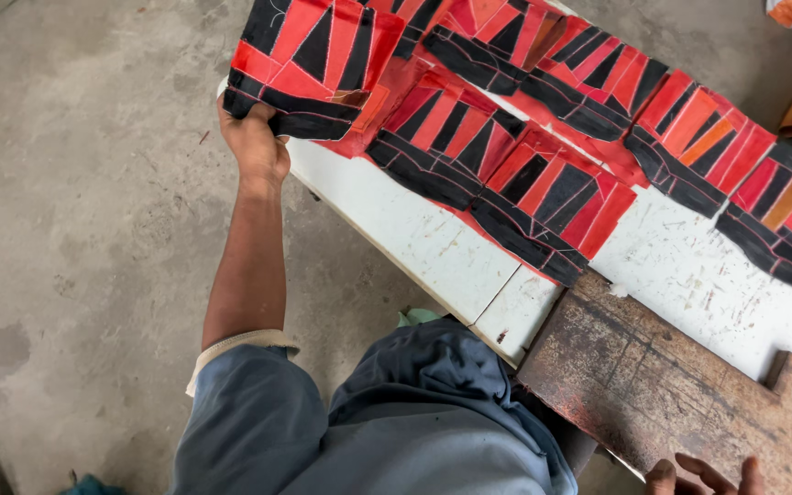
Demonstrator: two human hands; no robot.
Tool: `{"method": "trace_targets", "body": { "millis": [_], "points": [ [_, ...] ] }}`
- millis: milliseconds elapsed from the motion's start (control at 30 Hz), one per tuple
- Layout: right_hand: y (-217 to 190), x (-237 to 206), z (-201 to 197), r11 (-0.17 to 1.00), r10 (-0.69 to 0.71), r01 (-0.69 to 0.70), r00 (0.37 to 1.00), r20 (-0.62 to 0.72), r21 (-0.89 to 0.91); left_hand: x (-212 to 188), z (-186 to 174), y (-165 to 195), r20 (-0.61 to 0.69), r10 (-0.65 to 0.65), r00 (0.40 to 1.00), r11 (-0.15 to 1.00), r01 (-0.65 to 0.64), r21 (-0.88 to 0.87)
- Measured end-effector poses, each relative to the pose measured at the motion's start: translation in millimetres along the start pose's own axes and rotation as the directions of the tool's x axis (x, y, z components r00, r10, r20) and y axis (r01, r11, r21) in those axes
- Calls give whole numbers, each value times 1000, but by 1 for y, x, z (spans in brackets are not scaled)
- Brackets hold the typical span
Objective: The person places a red and black fabric panel on a worn wooden board, presses and rubs its surface with their hand, dips a finger into a small jar, then sets the panel onto a growing stack of finished panels on the table. They repeat this cycle, handling panels one at a time.
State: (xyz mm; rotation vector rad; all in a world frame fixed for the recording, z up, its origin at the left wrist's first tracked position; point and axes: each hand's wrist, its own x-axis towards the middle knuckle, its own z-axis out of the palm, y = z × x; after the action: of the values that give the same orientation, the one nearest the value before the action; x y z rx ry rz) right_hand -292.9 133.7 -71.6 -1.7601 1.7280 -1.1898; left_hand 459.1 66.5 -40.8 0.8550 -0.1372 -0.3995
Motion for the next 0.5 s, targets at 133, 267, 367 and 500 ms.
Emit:
{"method": "trace_targets", "body": {
  "millis": [133, 267, 367, 500],
  "points": [
    [-63, -19, 14, 990, 127, -125, 991, -29, 67, -17, 48, -18, 104, -106, 989, 988, 117, -100],
    [-121, -25, 21, 987, 119, -119, 993, 12, 106, -74, 132, -83, 303, -165, 939, 960, 223, -171],
    [-145, -25, 18, 998, 62, -62, 998, -12, -27, -150, 203, -149, 457, -210, 864, 957, 277, -84],
    [-150, -29, 5, 993, 97, -102, 992, -80, -59, -269, 290, -226, 527, -265, 808, 951, 310, 4]
  ]
}}
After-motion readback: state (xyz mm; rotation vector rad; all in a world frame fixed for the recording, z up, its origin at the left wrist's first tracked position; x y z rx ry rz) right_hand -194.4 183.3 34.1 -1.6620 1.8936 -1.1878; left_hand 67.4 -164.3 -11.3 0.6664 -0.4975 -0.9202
